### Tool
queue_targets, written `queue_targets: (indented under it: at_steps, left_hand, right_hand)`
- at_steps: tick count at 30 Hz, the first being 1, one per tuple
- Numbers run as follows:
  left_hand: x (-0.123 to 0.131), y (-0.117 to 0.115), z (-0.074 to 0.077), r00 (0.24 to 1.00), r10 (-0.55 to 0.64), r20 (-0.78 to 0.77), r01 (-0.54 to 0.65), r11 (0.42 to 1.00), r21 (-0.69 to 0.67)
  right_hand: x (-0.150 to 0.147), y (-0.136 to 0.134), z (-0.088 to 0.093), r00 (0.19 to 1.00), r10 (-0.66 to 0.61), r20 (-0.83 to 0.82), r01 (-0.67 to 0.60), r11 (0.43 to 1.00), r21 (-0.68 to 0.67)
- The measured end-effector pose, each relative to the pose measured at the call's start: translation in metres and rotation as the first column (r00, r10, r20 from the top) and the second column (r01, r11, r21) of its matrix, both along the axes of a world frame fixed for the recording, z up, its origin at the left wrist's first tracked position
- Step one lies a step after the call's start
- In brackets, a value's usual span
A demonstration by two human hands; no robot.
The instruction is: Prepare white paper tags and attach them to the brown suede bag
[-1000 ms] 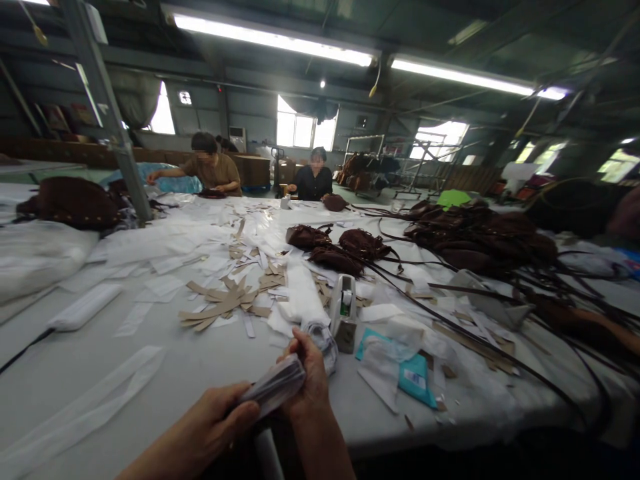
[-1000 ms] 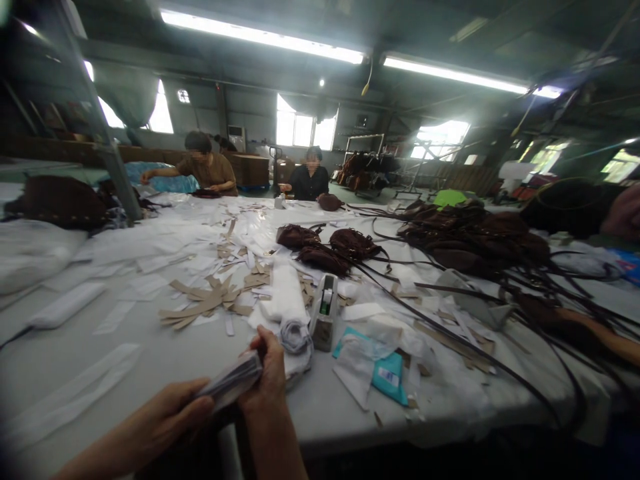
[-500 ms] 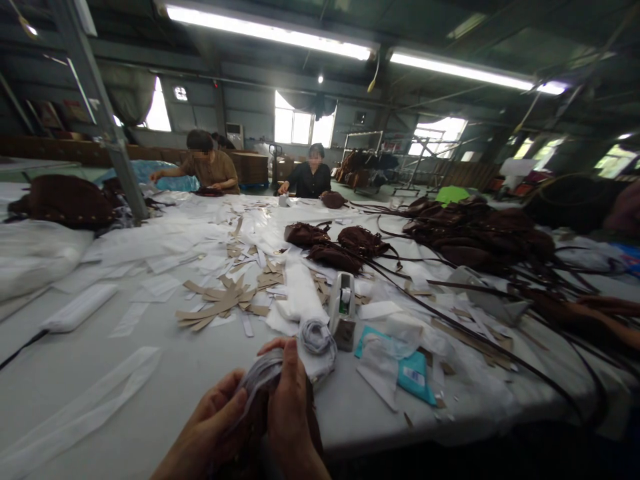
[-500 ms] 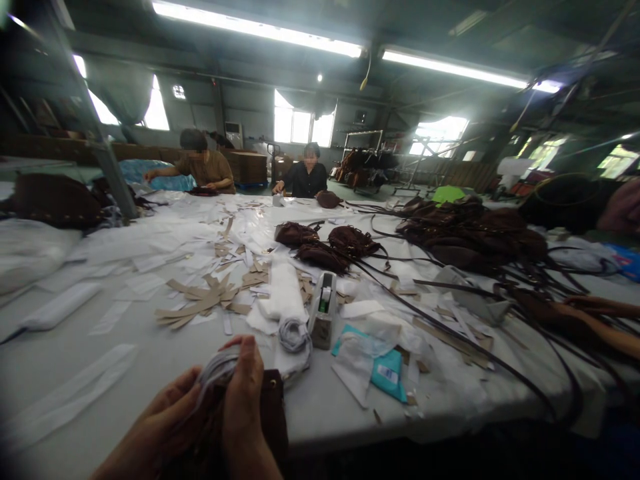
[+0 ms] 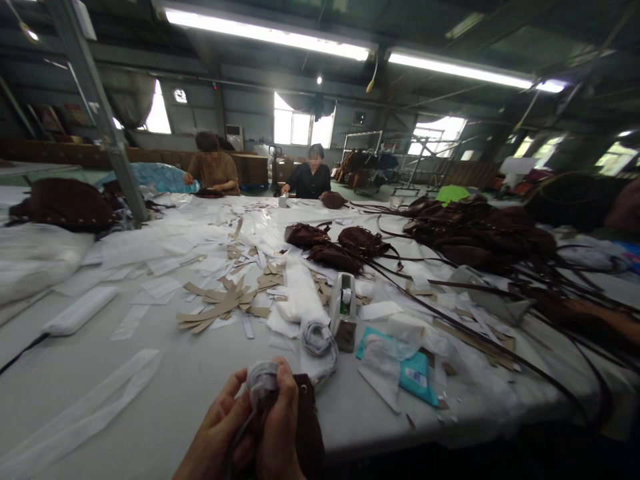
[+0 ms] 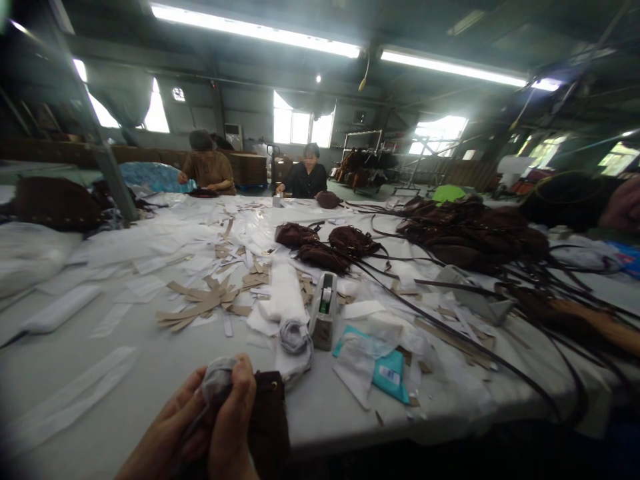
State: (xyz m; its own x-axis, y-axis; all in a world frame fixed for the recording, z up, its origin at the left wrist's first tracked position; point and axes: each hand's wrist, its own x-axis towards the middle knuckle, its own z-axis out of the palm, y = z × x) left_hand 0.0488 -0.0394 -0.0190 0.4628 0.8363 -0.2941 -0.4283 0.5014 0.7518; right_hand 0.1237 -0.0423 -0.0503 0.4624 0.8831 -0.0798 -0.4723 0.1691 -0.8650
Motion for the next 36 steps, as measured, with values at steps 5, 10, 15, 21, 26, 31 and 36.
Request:
queue_targets:
  at_steps: [5, 10, 15, 21, 26, 31, 36]
  left_hand:
    - [-0.002, -0.009, 0.004, 0.961, 0.212, -0.178, -0.188, 0.972, 0.142]
    - [-0.004, -0.015, 0.005, 0.967, 0.176, -0.184, -0.137, 0.969, 0.206]
    - [-0.003, -0.017, 0.009, 0.97, 0.162, -0.182, -0.134, 0.979, 0.154]
    - [-0.004, -0.014, -0.001, 0.989, 0.098, -0.107, -0.082, 0.987, 0.138]
    - [-0.005, -0.011, -0.006, 0.984, 0.168, -0.064, -0.16, 0.981, 0.112]
    - [-0.012, 0.0, -0.004, 0.974, 0.192, -0.12, -0.183, 0.98, 0.084]
    - [-0.02, 0.006, 0.0, 0.97, 0.153, -0.188, -0.12, 0.977, 0.176]
  right_hand:
    - [-0.004, -0.001, 0.028, 0.988, 0.049, -0.144, -0.041, 0.997, 0.059]
    - [-0.002, -0.007, 0.032, 0.991, 0.088, -0.102, -0.085, 0.996, 0.034]
    - [-0.001, -0.012, 0.021, 0.986, 0.129, -0.105, -0.132, 0.991, -0.019]
    - [-0.006, -0.007, 0.009, 0.994, 0.052, -0.101, -0.056, 0.998, -0.031]
    - [-0.008, -0.001, 0.001, 0.998, 0.063, -0.023, -0.064, 0.995, -0.071]
    - [0.011, -0.002, 0.005, 0.943, -0.088, 0.32, 0.109, 0.993, -0.051]
    - [0.024, -0.012, 0.016, 0.862, 0.095, 0.497, -0.112, 0.994, 0.004]
